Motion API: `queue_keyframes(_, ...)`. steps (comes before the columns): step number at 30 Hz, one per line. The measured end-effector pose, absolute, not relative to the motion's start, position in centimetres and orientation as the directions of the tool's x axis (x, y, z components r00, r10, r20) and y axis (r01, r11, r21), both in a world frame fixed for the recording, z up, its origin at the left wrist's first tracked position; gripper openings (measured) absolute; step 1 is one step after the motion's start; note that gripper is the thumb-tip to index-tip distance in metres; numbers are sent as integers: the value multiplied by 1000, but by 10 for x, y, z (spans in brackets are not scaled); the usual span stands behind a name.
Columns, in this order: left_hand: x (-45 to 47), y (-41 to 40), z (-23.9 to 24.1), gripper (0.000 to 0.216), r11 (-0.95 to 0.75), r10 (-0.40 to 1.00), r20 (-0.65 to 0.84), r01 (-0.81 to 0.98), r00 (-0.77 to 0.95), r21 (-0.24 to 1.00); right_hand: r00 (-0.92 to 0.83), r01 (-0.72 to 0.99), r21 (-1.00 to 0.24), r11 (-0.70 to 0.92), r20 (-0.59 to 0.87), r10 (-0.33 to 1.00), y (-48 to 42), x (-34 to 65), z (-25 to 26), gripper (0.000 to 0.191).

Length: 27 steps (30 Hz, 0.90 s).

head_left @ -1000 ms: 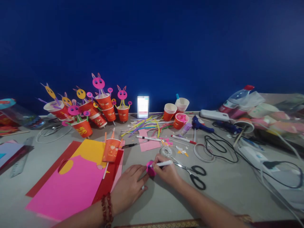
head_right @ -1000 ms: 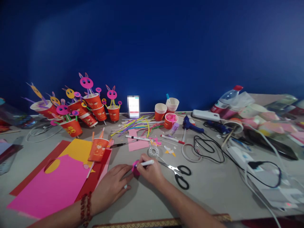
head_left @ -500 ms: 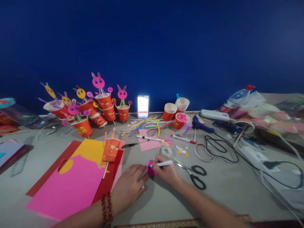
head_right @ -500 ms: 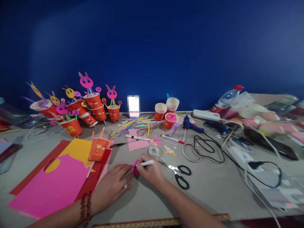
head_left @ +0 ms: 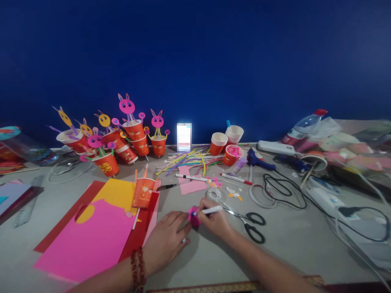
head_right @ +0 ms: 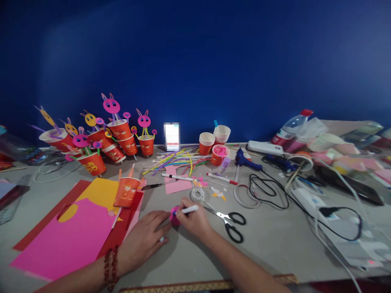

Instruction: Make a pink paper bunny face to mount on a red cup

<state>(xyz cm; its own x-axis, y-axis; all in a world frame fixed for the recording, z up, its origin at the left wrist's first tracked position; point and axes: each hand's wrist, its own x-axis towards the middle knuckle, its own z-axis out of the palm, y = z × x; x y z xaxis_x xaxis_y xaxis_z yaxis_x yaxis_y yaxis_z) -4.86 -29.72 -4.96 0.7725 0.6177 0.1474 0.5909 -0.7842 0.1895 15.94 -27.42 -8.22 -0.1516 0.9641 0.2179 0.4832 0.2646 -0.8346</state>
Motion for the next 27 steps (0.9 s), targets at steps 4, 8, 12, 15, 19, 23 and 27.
queue_keyframes(4,-49,-297,-51,42,-788,613,147,588,776,184,-152,464,-844,269,224,963,-274,159,-79,14)
queue_keyframes(8,-49,-297,-50,42,-788,613,152,587,775,185,-151,459,-846,270,225,963,-274,159,-78,15)
queue_keyframes(12,-49,-296,-49,43,-788,613,149,587,776,184,-147,467,-844,263,219,965,-274,159,-80,15)
queue_keyframes(15,-50,-296,-50,43,-790,611,155,585,777,182,-139,474,-843,255,215,967,-274,159,-80,15)
queue_keyframes(19,-49,-297,-50,42,-792,609,160,584,777,179,-143,464,-846,263,221,965,-274,159,-78,15)
queue_keyframes(23,-49,-297,-49,41,-789,612,157,588,775,178,-146,459,-850,257,213,966,-275,159,-78,15)
queue_keyframes(27,-49,-296,-49,40,-786,616,156,590,772,183,-142,456,-852,259,217,966,-275,159,-79,15)
